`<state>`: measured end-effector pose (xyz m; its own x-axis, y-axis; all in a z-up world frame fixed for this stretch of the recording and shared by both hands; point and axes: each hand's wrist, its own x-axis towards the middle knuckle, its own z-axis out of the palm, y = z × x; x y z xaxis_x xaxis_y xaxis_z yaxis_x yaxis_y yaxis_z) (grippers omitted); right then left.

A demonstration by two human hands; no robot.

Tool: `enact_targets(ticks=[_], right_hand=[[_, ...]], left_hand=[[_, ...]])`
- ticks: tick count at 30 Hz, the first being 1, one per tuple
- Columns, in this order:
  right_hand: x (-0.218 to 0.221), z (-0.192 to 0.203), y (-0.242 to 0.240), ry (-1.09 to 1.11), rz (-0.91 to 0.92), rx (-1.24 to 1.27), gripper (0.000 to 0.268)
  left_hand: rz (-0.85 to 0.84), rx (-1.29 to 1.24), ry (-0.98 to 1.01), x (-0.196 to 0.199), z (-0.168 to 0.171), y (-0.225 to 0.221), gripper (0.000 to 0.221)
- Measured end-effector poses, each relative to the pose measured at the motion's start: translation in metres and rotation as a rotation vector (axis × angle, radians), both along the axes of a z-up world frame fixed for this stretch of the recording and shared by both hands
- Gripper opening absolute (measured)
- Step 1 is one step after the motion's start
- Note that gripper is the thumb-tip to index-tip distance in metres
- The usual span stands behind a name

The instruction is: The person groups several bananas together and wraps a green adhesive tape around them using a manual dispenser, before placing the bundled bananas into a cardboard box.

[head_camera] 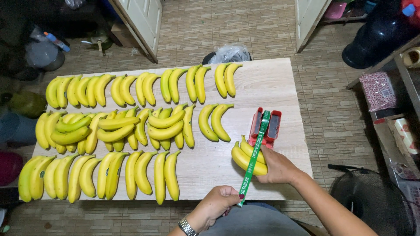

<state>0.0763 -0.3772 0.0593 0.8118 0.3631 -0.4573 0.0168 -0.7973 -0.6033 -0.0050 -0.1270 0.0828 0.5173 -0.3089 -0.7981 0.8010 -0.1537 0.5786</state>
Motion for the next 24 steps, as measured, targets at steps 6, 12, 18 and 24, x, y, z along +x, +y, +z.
enact_targets(ticks=[6, 12, 18, 24], right_hand=[[0.001, 0.016, 0.003, 0.059, -0.021, -0.042, 0.126], [-0.004, -0.015, -0.008, -0.019, -0.039, -0.021, 0.089], [-0.003, -0.041, -0.016, -0.162, 0.077, -0.127, 0.072], [-0.001, -0.062, -0.023, -0.310, 0.163, -0.160, 0.078]], left_hand=[[-0.026, 0.038, 0.033, 0.000, -0.008, 0.004, 0.011], [-0.014, 0.026, 0.013, -0.001, -0.012, 0.005, 0.014], [-0.033, 0.005, -0.004, 0.002, -0.008, 0.007, 0.016], [-0.043, -0.001, -0.012, 0.005, 0.001, 0.008, 0.016]])
